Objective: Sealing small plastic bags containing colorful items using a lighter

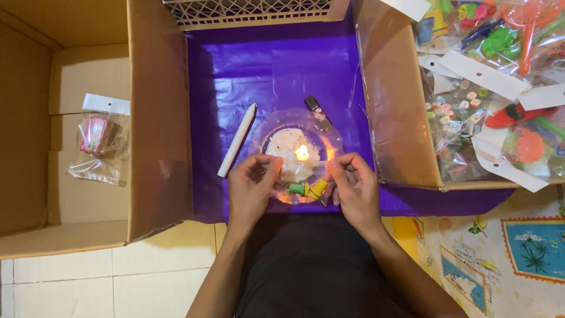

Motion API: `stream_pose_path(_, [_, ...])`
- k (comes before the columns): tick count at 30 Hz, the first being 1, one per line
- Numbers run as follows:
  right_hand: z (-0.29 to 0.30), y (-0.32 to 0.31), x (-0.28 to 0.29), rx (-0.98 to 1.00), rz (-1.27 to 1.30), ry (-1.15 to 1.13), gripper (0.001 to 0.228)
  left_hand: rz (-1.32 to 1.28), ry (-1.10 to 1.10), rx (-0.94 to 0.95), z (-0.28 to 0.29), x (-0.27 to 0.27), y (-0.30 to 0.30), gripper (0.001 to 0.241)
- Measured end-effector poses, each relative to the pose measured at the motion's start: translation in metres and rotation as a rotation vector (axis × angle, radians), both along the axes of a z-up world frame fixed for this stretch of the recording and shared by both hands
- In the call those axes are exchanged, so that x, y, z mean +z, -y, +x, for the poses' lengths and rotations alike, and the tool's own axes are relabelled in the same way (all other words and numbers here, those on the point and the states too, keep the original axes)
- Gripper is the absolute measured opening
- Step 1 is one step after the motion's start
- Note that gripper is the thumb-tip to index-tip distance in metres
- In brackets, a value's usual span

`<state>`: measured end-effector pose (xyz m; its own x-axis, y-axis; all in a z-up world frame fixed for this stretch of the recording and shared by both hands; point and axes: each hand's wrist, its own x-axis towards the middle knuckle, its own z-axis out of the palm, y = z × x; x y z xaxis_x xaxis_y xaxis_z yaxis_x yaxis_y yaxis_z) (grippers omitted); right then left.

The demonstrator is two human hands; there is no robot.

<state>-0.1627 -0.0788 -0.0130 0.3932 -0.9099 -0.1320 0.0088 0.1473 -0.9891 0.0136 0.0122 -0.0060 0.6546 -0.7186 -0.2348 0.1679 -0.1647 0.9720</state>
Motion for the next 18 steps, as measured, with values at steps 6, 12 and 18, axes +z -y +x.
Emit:
stream_pose_path(6, [-0.006, -0.005, -0.004, 0.021, -0.015, 0.020, 0.023, -0.090, 0.013, -0.058, -0.008, 0.004, -0.008, 0.017])
stream_pose_path(12, [-0.005, -0.005, 0.005, 0.078, -0.091, -0.011, 0.022, -0.089, 0.215, -0.148, -0.013, 0.014, -0.005, 0.009])
stream_pose_path(18, [-0.007, -0.012, 0.004, 0.106, -0.141, 0.015, 0.015, -0.094, 0.267, -0.135, -0.013, 0.012, -0.005, 0.007])
